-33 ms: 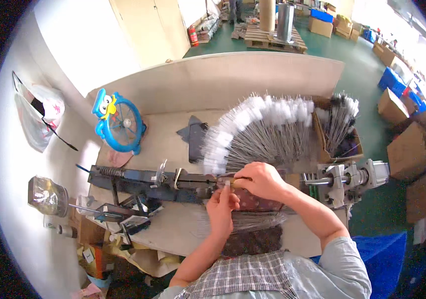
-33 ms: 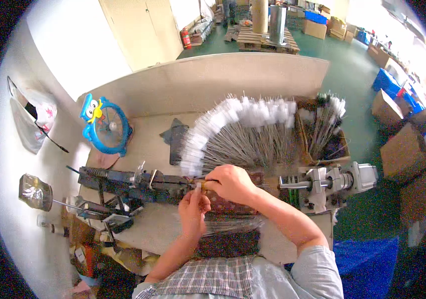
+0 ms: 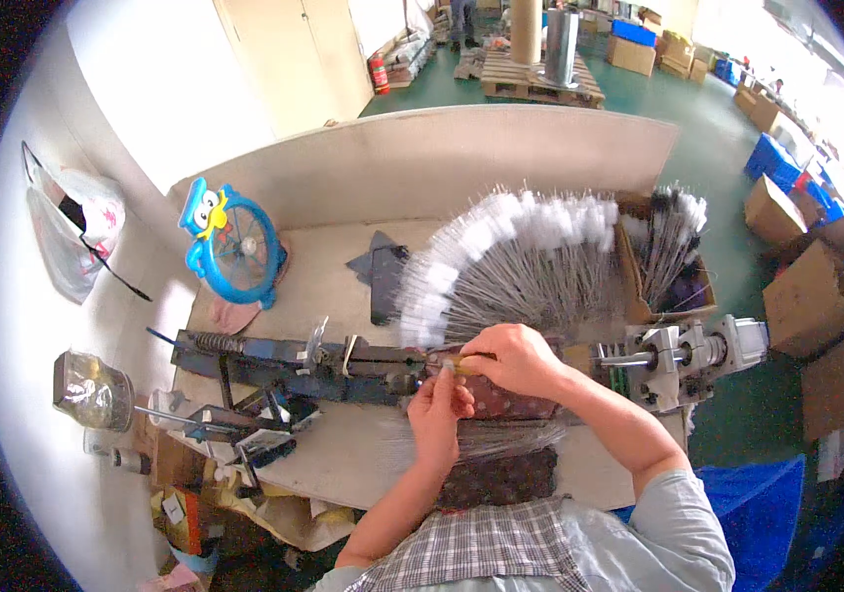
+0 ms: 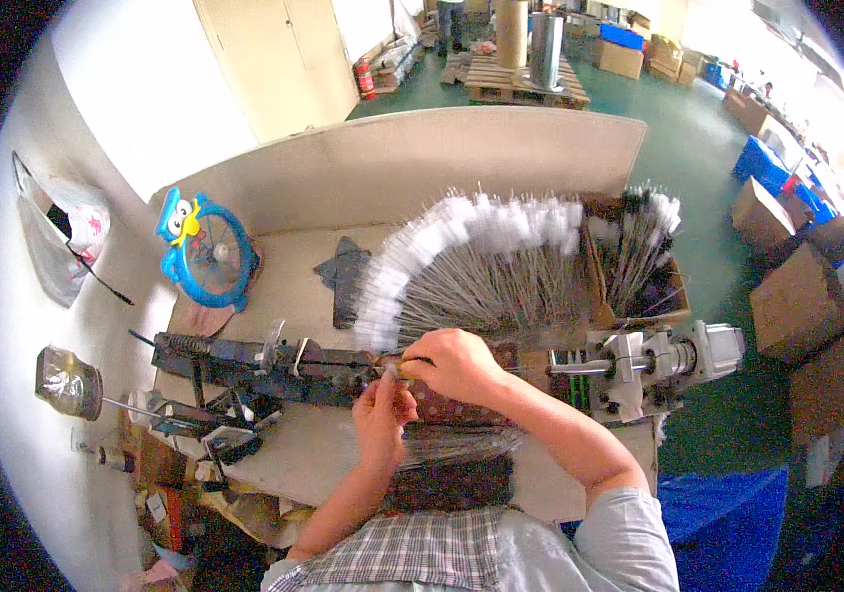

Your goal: Operating a tabletop assembly machine to process and assemble brush components with white bristles.

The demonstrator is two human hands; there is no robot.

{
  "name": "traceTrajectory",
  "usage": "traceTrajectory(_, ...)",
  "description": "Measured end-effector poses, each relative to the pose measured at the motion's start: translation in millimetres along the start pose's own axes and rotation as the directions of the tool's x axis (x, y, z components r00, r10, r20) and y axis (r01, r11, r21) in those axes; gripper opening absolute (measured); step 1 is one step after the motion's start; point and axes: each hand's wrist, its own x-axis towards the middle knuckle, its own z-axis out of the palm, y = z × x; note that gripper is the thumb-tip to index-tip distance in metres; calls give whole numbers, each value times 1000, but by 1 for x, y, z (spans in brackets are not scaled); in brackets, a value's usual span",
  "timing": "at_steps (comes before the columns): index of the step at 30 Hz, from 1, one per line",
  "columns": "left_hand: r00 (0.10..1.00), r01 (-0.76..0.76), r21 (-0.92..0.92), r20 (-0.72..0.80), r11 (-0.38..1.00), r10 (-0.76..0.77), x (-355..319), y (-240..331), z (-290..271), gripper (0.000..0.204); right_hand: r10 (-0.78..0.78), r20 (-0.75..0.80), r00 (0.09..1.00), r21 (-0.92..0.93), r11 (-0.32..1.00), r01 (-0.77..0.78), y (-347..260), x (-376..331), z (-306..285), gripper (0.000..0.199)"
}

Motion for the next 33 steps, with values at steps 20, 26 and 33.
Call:
traceTrajectory(20,996,-78,-355,-70,932,57,8,-10,12,9,-298,-310,903,-322,926,196,-8,-15,17,25)
traceTrajectory(26,992,-108,-293,-94,950,83,9,-11,9,11,-320,-285,904,-304,924,232,-3,-20,16,21)
traceTrajectory(33,994,-111,-350,-56,930,97,6,-11,11,13,-332,-233,914,-285,922,262,-7,-14,19,23)
